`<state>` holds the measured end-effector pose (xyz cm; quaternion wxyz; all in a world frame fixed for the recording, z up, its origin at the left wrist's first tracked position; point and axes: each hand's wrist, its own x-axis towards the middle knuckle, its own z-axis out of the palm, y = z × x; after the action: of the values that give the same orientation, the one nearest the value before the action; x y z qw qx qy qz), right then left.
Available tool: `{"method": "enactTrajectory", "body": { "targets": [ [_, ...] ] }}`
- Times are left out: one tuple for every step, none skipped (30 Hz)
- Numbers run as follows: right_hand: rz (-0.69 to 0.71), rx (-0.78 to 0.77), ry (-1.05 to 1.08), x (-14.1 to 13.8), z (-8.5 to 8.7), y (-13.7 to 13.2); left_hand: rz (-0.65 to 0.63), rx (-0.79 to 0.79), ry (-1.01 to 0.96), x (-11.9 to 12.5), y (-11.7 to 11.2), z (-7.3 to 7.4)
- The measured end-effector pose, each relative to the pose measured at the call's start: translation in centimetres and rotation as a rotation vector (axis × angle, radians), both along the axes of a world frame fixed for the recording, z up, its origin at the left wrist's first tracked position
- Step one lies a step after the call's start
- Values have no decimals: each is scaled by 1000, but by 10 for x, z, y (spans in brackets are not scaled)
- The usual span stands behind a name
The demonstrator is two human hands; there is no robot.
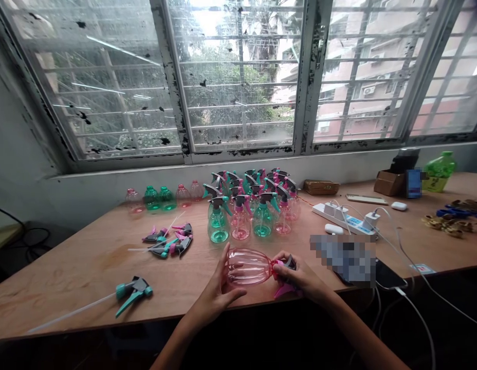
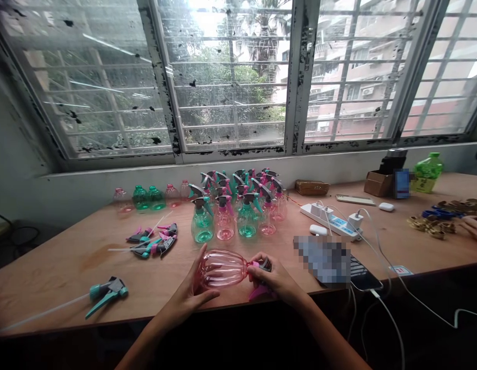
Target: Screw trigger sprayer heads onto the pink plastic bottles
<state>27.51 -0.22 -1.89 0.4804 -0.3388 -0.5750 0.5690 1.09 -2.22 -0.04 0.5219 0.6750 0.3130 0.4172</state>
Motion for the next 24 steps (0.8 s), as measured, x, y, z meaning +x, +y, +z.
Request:
{"method": "enactTrajectory", "body": {
  "targets": [
    [-5,1,-6,0,0,0,6,-14,2,0,1,-1],
    [-8,1,-13,0,1,0,12,-29,7,0,1,-2],
    [-9,0,-19,0,1,-1,14,-44,11,0,1,-2],
    [-9,-2,-25,1,1,-1,8,-57,13,0,1,-1],
    [-8,-4,-27,1,1,-1,-2,-64,11,-1,1,-1],
    [-6,-6,-24,1,1,-1,-12,-65,8,0,1,0],
    [-5,-7,-17,1,0,0,-16,-57,9,0,0,1],
    [-5,-9,-9,1,0,0,-13,-44,12,0,-1,2],
    [-3,-11,-2,1,1,-1,-8,-27,15,0,-1,2],
    [-1,-12,3,0,1,-1,-3,-10,19,0,-2,2],
    [1,-13,4,0,2,-2,1,4,21,0,-2,2],
    [1,-14,3,0,4,-3,1,13,21,-1,-2,2],
    [-1,-17,-2,0,6,-4,1,14,20,-1,-2,2],
    [-2,-22,-9,0,8,-5,2,7,19,-1,-2,1],
    [-4,-27,-17,-1,9,-6,6,-4,20,-1,-2,1],
    [-8,-33,-27,-1,11,-7,10,-19,21,-1,-2,0],
    [-11,-38,-36,-1,12,-7,11,-33,23,-2,-2,0],
    [-16,-42,-43,-1,12,-7,12,-44,25,-2,-2,0],
    [-19,-44,-46,-1,11,-7,10,-50,29,-1,-2,0],
    [-21,-42,-41,-1,10,-6,8,-49,34,-1,-2,1],
    [-20,-36,-31,0,8,-4,11,-38,40,-1,-3,2],
    [-16,-29,-19,0,6,-3,17,-21,49,0,-3,3],
    [-10,-20,-5,0,4,-2,28,2,57,1,-4,5],
    [-4,-14,8,0,2,-1,36,23,65,1,-5,7]
  ]
}}
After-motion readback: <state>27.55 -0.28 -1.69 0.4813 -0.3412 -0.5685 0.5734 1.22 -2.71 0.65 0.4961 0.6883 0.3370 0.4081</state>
